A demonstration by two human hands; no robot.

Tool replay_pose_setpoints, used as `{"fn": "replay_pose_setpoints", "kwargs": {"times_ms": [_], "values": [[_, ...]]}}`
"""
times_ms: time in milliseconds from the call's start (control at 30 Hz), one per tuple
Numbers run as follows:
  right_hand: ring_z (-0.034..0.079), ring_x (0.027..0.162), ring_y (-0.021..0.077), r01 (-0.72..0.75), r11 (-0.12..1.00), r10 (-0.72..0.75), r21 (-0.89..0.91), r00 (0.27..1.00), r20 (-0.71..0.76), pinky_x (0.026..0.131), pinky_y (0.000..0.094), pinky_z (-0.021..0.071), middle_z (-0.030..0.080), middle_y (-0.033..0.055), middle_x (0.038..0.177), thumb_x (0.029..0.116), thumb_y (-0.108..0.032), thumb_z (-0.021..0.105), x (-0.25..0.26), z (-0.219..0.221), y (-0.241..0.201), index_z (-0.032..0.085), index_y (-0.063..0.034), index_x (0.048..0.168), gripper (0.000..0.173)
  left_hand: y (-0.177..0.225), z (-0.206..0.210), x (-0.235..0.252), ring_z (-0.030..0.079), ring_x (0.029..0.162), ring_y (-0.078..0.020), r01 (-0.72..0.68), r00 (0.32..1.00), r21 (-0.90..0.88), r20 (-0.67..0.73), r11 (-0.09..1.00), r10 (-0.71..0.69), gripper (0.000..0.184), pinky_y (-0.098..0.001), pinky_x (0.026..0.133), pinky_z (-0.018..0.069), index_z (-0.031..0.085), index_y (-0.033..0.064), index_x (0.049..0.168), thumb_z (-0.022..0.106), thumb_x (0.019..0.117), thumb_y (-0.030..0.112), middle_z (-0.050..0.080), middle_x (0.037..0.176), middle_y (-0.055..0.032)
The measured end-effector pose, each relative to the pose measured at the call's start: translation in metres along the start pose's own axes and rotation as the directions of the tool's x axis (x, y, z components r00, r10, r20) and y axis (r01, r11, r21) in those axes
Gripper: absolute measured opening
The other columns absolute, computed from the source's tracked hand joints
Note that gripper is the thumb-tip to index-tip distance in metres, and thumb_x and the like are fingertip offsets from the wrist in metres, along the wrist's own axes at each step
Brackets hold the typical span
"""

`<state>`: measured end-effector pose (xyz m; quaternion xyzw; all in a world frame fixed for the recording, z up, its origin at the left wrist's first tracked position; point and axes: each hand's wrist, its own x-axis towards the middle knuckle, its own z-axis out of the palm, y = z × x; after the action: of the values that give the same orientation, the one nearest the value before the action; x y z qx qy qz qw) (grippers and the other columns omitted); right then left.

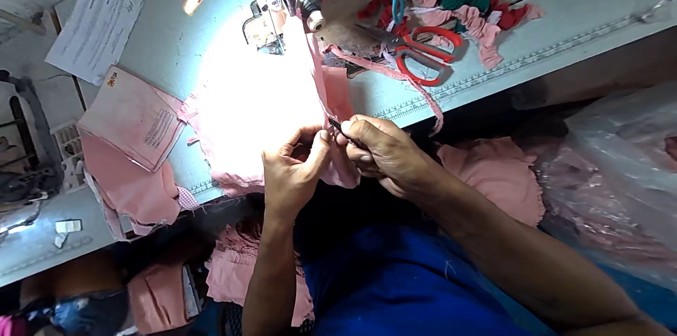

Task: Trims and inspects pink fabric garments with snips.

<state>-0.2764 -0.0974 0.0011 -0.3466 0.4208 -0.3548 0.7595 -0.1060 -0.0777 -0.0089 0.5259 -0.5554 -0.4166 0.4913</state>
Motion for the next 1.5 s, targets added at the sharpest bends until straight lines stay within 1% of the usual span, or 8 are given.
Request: {"fn": "replay_pose_setpoints", "kwargs": {"times_ms": [233,633,800,1000,1233,1367,1433,1500], "values": [[0.037,0.044,0.0042,0.048,0.972,-0.067,-0.232,0.995,-0.075,0.041,0.0165,0.0313,0.044,-0.0014,0.059,0.1082,-0.022,0.050,-0.001,0.002,-0.004,0.056,-0.0096,0.089,0.024,0.002,0.002,0.000,0.068,0.067,-0.0057,0.013,1.000,0.034,0.000,0.999,-0.013,0.009,-0.0214,0.059,0.0587,0.072,0.0028,0.101,0.065,0.0969,0.006,0.071,0.082,-0.0003],[0.032,0.042,0.0034,0.084,0.981,-0.099,-0.173,0.992,-0.083,0.040,0.0162,0.0294,0.039,-0.0025,0.056,0.1090,-0.023,0.048,0.003,0.003,0.001,0.054,-0.0104,0.085,0.028,0.000,0.001,-0.001,0.068,0.069,-0.0050,-0.020,1.000,0.065,0.011,0.998,0.020,0.009,-0.0205,0.060,0.0588,0.072,0.0030,0.101,0.065,0.0965,0.007,0.071,0.082,0.0004],[0.035,0.044,0.0044,0.060,0.973,-0.079,-0.223,0.994,-0.077,0.041,0.0168,0.0309,0.042,-0.0018,0.059,0.1086,-0.024,0.048,0.001,0.002,-0.001,0.056,-0.0104,0.087,0.026,-0.001,0.000,-0.003,0.068,0.068,-0.0056,-0.005,1.000,0.040,0.013,0.999,0.005,0.008,-0.0211,0.059,0.0588,0.072,0.0028,0.101,0.066,0.0963,0.006,0.071,0.082,-0.0001],[0.035,0.041,0.0034,0.010,0.976,-0.026,-0.218,0.997,-0.072,0.039,0.0161,0.0308,0.044,-0.0010,0.056,0.1093,-0.025,0.049,0.000,0.002,-0.007,0.057,-0.0086,0.090,0.026,-0.001,0.001,-0.003,0.067,0.067,-0.0044,-0.024,1.000,0.104,0.007,0.994,0.024,0.009,-0.0202,0.057,0.0579,0.071,0.0043,0.101,0.065,0.0968,0.008,0.071,0.081,0.0012],[0.035,0.040,0.0046,-0.004,0.969,-0.020,-0.248,0.995,-0.095,0.038,0.0174,0.0290,0.043,-0.0007,0.055,0.1083,-0.027,0.051,0.002,0.003,-0.007,0.056,-0.0099,0.085,0.029,0.000,-0.001,-0.002,0.068,0.069,-0.0038,-0.039,0.999,0.152,0.033,0.988,0.035,0.009,-0.0204,0.060,0.0599,0.071,0.0045,0.101,0.064,0.0968,0.009,0.071,0.082,0.0016],[0.034,0.041,0.0032,0.039,0.990,-0.047,-0.137,0.997,-0.058,0.039,0.0159,0.0298,0.041,-0.0020,0.056,0.1092,-0.025,0.048,0.005,0.001,-0.002,0.055,-0.0099,0.086,0.029,-0.001,-0.003,-0.002,0.068,0.068,-0.0043,-0.036,0.999,0.114,0.042,0.993,0.032,0.009,-0.0207,0.060,0.0599,0.071,0.0041,0.101,0.064,0.0970,0.008,0.071,0.082,0.0013],[0.034,0.042,0.0014,0.031,0.999,-0.032,-0.022,0.999,-0.032,0.040,0.0151,0.0319,0.038,-0.0046,0.055,0.1100,-0.027,0.045,0.006,0.001,0.002,0.058,-0.0110,0.089,0.029,-0.002,-0.004,-0.001,0.066,0.065,-0.0053,-0.014,0.999,0.047,0.038,0.999,0.012,0.008,-0.0208,0.056,0.0575,0.071,0.0033,0.100,0.064,0.0972,0.007,0.070,0.080,0.0004],[0.034,0.041,0.0016,0.025,1.000,-0.025,-0.010,1.000,-0.011,0.040,0.0152,0.0324,0.038,-0.0046,0.055,0.1100,-0.028,0.045,0.007,0.000,0.002,0.057,-0.0111,0.088,0.030,-0.003,-0.005,-0.002,0.065,0.062,-0.0061,0.015,1.000,0.015,0.026,1.000,-0.015,0.008,-0.0214,0.054,0.0559,0.071,0.0030,0.100,0.064,0.0970,0.006,0.069,0.078,-0.0003]]}}
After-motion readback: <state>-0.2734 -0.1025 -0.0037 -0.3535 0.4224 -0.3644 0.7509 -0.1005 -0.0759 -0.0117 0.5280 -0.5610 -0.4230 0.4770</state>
